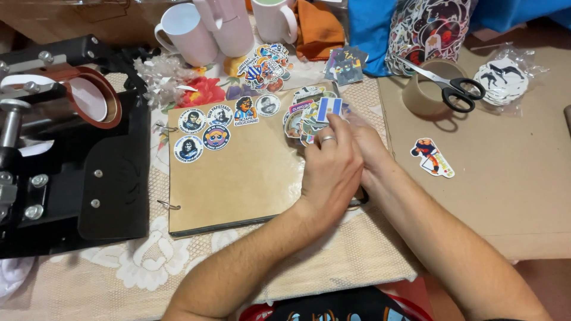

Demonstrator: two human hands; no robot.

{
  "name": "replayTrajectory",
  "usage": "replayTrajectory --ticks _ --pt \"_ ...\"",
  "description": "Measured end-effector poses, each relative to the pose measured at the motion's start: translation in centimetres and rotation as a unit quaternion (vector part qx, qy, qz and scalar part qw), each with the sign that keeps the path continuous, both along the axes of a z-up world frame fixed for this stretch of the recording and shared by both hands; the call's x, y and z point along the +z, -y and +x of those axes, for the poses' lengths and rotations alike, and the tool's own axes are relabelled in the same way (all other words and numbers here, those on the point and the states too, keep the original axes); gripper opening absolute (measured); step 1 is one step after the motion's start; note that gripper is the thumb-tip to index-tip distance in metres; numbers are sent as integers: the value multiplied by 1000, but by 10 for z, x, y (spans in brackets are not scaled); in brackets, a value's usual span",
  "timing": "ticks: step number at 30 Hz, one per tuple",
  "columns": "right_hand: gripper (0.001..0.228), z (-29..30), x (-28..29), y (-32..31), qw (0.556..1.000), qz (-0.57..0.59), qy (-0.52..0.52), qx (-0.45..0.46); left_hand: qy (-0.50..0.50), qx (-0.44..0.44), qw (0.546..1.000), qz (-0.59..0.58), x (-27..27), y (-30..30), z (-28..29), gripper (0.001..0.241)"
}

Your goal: Peeling the adhesive backing off various decorative stickers and carefully applying them to the cover of a notebook.

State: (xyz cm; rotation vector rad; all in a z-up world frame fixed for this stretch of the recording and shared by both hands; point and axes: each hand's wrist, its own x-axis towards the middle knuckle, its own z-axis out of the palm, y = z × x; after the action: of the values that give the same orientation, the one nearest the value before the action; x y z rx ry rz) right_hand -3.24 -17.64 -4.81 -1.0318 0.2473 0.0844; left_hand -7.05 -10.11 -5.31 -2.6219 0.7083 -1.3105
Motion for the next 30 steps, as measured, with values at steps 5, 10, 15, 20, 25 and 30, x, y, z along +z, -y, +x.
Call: replayTrajectory --ticks 5,10,15,20,25,30 --pt "30 25 0 -5 995 -99 -8 25 25 -22 999 -3 22 -2 -14 33" --pt "51 72 -4 -10 852 -500 -14 156 2 -80 995 -55 41 -7 -27 41" --pt "41 66 -9 18 853 -405 237 229 -73 -27 991 -111 55 -40 15 46" --pt "54 -10 109 64 804 -460 222 304 -266 -45 948 -170 57 -56 36 43" --pt "24 -52 72 150 697 -705 -19 128 -326 -113 926 -154 51 -53 35 35" --pt "45 -50 15 168 561 -796 -137 183 -352 -118 920 -124 42 -42 30 27"
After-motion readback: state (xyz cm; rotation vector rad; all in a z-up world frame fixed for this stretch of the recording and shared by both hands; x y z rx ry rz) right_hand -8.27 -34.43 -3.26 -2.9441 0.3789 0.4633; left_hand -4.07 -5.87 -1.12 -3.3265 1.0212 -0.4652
